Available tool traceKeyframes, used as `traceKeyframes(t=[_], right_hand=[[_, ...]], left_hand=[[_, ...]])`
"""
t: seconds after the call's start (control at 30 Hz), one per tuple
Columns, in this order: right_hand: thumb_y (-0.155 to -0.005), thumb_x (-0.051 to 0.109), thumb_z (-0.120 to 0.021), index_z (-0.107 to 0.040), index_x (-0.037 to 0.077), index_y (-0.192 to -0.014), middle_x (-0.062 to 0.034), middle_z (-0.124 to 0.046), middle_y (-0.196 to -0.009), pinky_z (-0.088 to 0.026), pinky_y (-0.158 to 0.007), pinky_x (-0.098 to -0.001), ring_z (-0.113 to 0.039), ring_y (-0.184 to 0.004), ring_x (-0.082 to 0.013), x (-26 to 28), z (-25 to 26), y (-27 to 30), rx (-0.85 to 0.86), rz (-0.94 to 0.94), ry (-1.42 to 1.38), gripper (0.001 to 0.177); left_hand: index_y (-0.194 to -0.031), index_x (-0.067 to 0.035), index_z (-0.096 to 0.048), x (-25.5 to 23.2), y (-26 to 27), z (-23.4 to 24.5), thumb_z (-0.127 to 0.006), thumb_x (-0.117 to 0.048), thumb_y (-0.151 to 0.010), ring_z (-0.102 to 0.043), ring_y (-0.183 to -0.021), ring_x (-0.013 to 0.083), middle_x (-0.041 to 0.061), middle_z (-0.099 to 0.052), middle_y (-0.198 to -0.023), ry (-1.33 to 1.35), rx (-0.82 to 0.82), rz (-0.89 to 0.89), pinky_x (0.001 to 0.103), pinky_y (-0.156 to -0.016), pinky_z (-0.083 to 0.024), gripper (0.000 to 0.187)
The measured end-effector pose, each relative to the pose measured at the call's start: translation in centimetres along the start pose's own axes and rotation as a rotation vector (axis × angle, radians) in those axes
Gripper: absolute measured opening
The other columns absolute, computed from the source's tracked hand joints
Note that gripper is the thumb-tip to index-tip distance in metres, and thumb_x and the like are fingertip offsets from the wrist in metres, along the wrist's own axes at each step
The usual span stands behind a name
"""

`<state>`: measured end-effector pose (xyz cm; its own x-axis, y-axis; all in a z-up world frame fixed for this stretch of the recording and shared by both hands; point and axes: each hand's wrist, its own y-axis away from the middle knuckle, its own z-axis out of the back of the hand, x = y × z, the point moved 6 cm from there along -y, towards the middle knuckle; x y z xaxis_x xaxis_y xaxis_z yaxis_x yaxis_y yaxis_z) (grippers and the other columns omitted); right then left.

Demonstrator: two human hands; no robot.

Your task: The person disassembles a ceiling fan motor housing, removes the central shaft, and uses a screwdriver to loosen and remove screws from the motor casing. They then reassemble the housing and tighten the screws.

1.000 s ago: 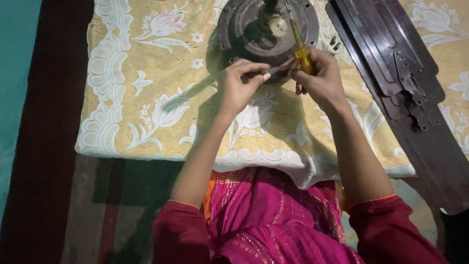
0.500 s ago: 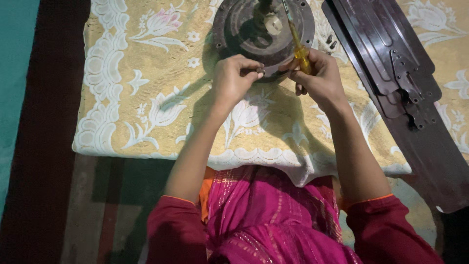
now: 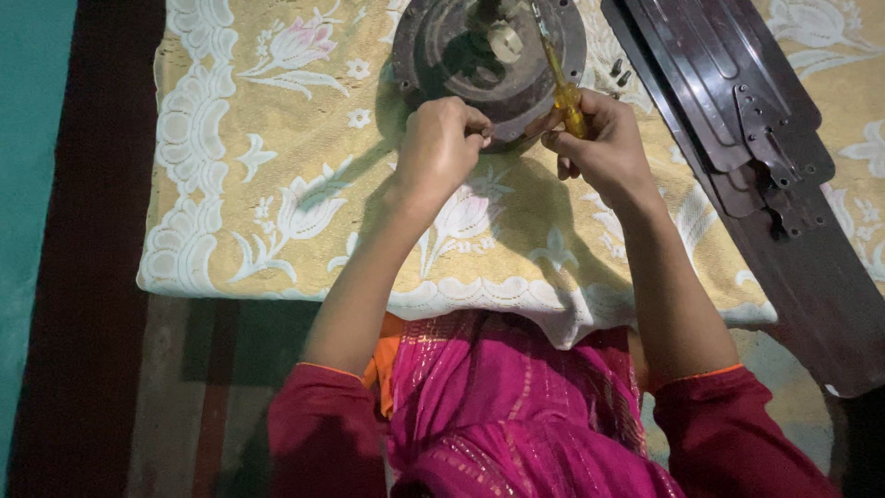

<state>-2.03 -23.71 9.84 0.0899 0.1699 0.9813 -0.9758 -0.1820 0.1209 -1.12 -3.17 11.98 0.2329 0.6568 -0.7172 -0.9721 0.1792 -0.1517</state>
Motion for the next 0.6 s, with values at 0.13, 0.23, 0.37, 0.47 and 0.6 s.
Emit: traceKeyframes(t=[0.13,0.23,0.37,0.47,0.6], right_hand=[[-0.092,-0.007,-0.067,-0.068,0.001,-0.1,-0.0063,-0.069,-0.08,-0.047,-0.047,-0.0243,-0.061,-0.054,-0.0089,0.2,-0.1,0.2,0.01,-0.022,0.016,0.011],[-0.091,-0.006,-0.067,-0.069,0.002,-0.101,-0.006,-0.07,-0.08,-0.049,-0.047,-0.0242,-0.062,-0.055,-0.0088,0.6,-0.6,0.3,0.027,-0.019,0.035,0.013],[-0.089,-0.006,-0.065,-0.067,0.001,-0.103,-0.0042,-0.072,-0.087,-0.053,-0.051,-0.0236,-0.064,-0.061,-0.0071,1.2,-1.9,-0.5,0.077,0.042,0.011,0.016],[-0.09,-0.004,-0.065,-0.068,0.0,-0.104,-0.0046,-0.073,-0.088,-0.051,-0.051,-0.0232,-0.063,-0.061,-0.0073,1.4,-3.0,-1.3,0.09,0.064,0.056,0.016],[-0.096,0.007,-0.074,-0.067,-0.001,-0.117,-0.0032,-0.069,-0.082,-0.05,-0.053,-0.0252,-0.062,-0.063,-0.0095,1.9,-2.9,-1.5,0.014,0.064,0.142,0.023]], left_hand=[[-0.091,-0.003,-0.08,-0.2,-0.4,-0.2,-0.079,0.0,-0.076,-0.076,-0.078,0.0288,0.019,-0.076,-0.088,-0.006,0.021,-0.038,0.038,-0.076,-0.059,0.016],[-0.096,-0.004,-0.078,0.7,-0.5,-0.5,-0.08,-0.001,-0.073,-0.078,-0.077,0.0223,0.015,-0.077,-0.091,0.037,0.052,0.006,0.032,-0.075,-0.061,0.023],[-0.097,-0.006,-0.079,2.5,-0.4,-0.5,-0.083,-0.004,-0.072,-0.079,-0.078,0.0167,0.012,-0.08,-0.091,0.142,0.094,0.081,0.03,-0.073,-0.062,0.025],[-0.098,-0.003,-0.08,3.0,0.2,0.3,-0.088,-0.004,-0.076,-0.077,-0.078,0.0188,0.014,-0.078,-0.092,0.156,0.054,-0.009,0.031,-0.074,-0.06,0.023],[-0.102,-0.004,-0.079,3.0,1.0,0.6,-0.089,-0.004,-0.076,-0.075,-0.078,0.0161,0.01,-0.075,-0.093,0.184,0.02,-0.025,0.029,-0.072,-0.059,0.028]])
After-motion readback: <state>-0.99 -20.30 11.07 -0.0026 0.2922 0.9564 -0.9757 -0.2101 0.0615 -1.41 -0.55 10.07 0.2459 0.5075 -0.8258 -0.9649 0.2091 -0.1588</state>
